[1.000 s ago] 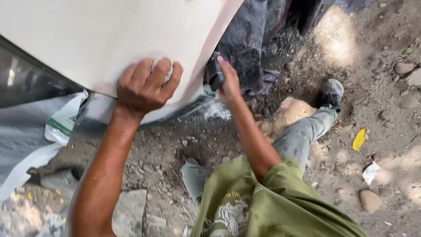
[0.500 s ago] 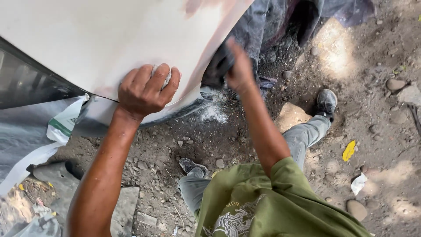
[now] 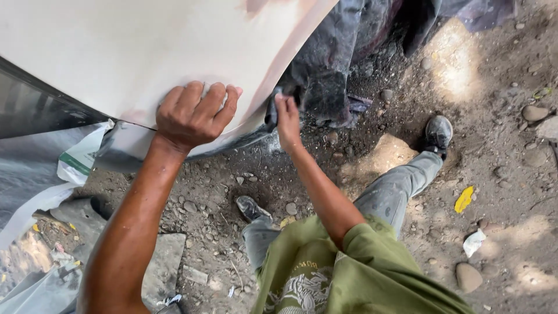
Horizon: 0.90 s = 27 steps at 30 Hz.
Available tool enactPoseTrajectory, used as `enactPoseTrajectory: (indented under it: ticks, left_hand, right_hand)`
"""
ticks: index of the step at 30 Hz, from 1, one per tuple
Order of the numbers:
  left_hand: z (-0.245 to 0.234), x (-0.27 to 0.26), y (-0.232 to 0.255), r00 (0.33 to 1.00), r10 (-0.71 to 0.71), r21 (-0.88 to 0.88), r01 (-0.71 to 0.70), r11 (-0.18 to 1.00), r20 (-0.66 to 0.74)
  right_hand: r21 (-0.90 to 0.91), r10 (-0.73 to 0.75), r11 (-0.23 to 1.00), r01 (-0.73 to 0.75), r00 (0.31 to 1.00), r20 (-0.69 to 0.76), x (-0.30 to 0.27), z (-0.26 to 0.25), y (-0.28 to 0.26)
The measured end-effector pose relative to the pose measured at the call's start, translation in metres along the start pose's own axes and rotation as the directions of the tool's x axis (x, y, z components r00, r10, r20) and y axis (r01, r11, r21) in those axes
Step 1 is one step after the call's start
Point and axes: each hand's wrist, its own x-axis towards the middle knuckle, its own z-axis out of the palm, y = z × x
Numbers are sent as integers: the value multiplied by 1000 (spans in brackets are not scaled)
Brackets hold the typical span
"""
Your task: The person uses a sanding block to sand the side panel of a white car. They repeatedly dip the sanding block into a bucket of water and wipe the panel with a cloth while sanding.
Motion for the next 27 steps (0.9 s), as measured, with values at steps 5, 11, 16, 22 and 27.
enactPoseTrajectory:
  ticks: [5,11,16,22,27]
  left_hand:
    - [7,13,-3,982,151,59,-158,986,111]
    - [36,21,-5,919,354,-75,-346,935,173]
    - [53,30,12,926,346,-57,-342,938,151]
    - [46,64,11,950,264,-49,-260,964,169]
    - [58,122,-1,945,285,-37,-283,958,160]
  right_hand:
    - [98,71,992,-77,996,62,-31,20,-141]
    - [-129,-410,903,410,912,28,38,-16,98]
    - [200,-141,972,121,986,85,-8,5,-125]
    - [-106,-109,988,113,993,42,-9,0,-58]
    - [231,-175,963,137,973,151,30,-35,-213]
